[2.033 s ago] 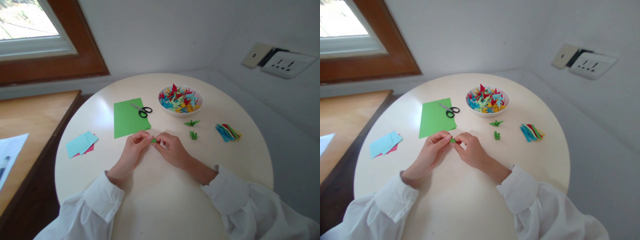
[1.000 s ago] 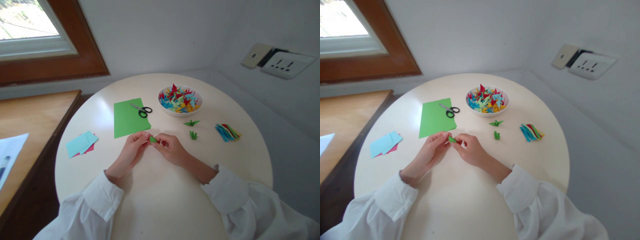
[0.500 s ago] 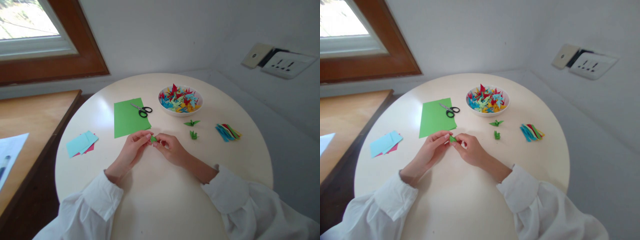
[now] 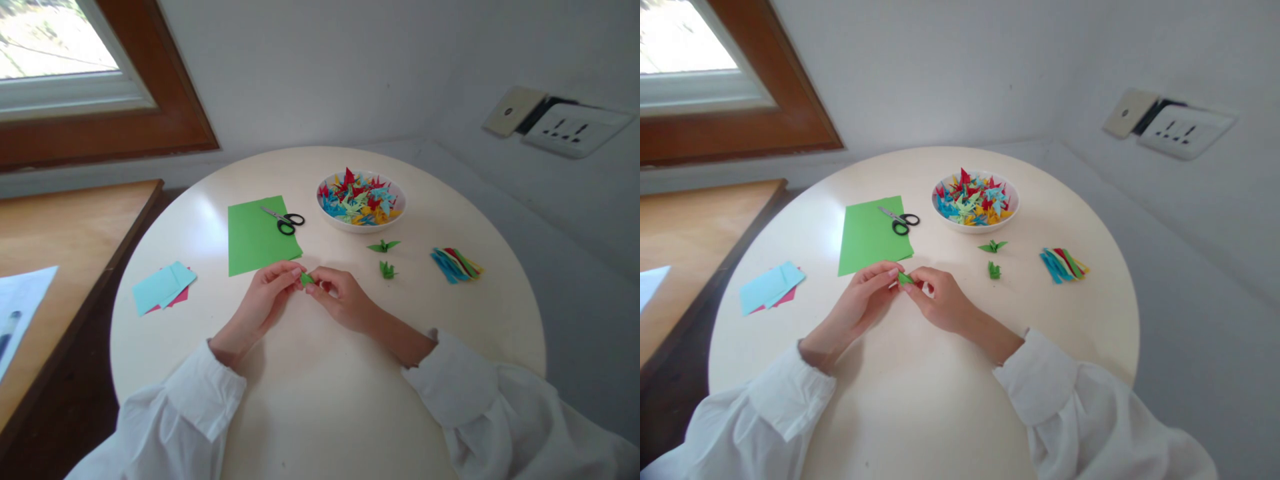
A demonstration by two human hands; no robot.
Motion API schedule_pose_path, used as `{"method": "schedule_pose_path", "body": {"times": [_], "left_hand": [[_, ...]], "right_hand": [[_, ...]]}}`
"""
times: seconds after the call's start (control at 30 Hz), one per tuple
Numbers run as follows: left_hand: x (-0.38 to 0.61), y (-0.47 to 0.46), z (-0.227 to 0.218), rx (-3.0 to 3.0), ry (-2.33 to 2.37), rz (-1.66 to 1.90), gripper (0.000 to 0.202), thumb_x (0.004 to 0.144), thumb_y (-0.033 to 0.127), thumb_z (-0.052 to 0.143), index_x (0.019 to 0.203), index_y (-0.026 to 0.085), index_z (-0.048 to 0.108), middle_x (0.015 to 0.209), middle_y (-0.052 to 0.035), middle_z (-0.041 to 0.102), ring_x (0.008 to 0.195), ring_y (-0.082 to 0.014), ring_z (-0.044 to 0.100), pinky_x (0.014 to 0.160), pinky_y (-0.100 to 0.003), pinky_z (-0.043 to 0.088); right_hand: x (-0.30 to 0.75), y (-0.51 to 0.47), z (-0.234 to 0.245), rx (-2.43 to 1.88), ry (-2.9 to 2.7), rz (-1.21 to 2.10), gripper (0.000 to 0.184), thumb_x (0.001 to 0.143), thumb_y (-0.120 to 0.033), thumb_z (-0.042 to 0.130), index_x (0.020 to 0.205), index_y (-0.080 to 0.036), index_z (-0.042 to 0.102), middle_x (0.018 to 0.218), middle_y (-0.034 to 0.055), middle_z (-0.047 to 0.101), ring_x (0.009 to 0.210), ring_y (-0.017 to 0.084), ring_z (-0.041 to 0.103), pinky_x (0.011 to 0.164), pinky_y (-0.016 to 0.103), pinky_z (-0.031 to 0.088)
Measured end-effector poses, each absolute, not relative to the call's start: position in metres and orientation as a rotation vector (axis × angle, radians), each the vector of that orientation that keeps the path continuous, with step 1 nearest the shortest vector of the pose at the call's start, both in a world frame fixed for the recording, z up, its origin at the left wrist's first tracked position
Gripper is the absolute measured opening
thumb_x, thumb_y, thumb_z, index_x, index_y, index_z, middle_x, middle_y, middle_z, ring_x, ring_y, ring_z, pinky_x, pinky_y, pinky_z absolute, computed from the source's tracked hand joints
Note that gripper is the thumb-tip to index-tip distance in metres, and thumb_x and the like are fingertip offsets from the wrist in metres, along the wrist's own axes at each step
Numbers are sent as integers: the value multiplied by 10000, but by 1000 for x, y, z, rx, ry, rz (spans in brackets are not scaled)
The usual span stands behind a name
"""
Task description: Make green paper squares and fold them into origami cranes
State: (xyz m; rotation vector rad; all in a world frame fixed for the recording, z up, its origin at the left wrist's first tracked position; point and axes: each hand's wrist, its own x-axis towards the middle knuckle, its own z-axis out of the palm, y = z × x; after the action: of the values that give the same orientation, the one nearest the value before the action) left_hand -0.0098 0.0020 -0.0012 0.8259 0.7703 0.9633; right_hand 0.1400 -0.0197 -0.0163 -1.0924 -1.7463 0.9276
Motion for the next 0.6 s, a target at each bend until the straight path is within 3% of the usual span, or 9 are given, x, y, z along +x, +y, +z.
{"method": "schedule_pose_path", "body": {"times": [0.6], "left_hand": [[-11,3,-1,795,740,923,132,602,211,762,681,122,705,644,-17,639,611,-95,551,609,-212,417]], "right_hand": [[140,-21,-17,-1077,-1754,984,172,833,-256,469,683,-179,506,637,-23,500,596,105,434,555,238,327]]}}
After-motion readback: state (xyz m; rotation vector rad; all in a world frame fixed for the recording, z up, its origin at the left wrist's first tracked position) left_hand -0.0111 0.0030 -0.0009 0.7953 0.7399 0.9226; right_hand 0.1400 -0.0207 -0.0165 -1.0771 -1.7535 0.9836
